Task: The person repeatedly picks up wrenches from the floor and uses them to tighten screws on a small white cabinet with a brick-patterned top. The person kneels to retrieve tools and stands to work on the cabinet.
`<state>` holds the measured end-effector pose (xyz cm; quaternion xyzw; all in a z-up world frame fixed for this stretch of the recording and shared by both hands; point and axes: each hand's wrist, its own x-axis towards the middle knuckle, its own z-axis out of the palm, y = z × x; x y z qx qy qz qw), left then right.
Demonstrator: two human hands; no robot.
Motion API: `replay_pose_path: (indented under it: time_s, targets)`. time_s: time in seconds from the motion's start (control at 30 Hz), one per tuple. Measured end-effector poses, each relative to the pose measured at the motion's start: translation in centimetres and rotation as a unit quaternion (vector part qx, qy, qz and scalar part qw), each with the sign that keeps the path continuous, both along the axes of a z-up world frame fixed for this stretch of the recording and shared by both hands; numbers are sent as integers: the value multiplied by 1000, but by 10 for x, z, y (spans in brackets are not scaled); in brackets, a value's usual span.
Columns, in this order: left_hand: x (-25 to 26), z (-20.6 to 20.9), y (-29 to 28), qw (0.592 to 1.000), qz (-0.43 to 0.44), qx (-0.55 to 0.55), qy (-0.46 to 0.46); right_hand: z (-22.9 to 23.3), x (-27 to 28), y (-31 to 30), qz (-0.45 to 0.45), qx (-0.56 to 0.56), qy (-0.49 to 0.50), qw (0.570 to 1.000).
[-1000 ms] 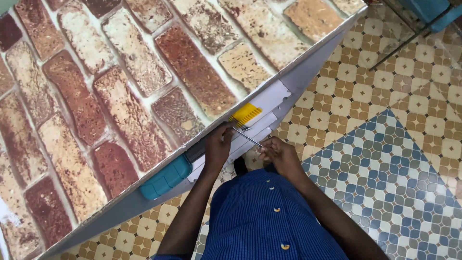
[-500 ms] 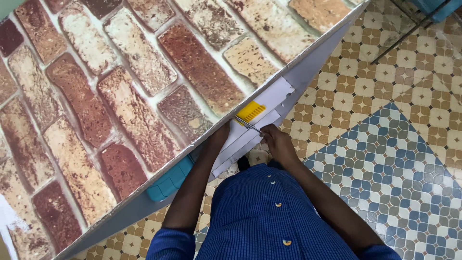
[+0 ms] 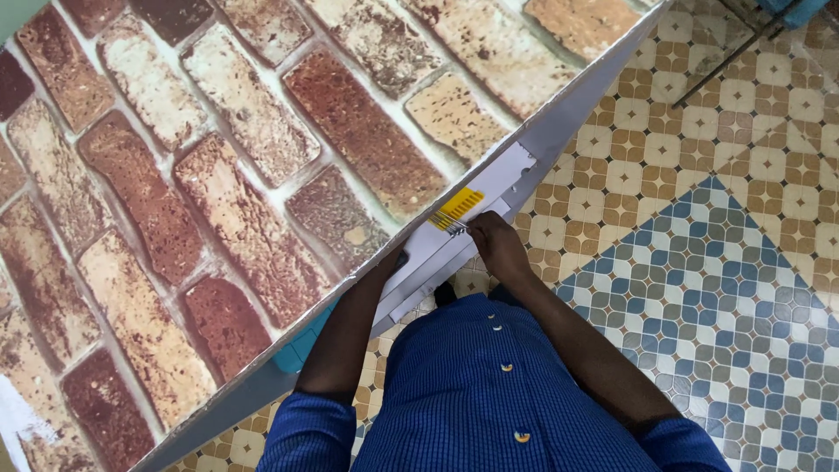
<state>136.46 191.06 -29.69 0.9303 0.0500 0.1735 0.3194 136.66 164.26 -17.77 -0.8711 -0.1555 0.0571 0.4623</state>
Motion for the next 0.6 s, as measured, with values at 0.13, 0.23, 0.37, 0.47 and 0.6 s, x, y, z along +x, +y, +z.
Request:
replay_pose_path:
  time_s: [0.13,0.23,0.37,0.47,0.6]
  targets:
    - [5,-4,5,1000,6,-3,10,-7,1,-1,10,-4,-23,1000]
    - [6,-7,8,1000,9,-6,15,-9,-2,0,10,7,-15,1000]
    - [13,-8,12,1000,13,-8,20,-10,-1,1,22,-14,-39,999]
    - [19,-8,15,1000,13,-9,22,-12,-1,4,30,-41,-56,997]
    - [26,-9,17,1000,14,-9,26,-16,-3,5,20,-75,-31,997]
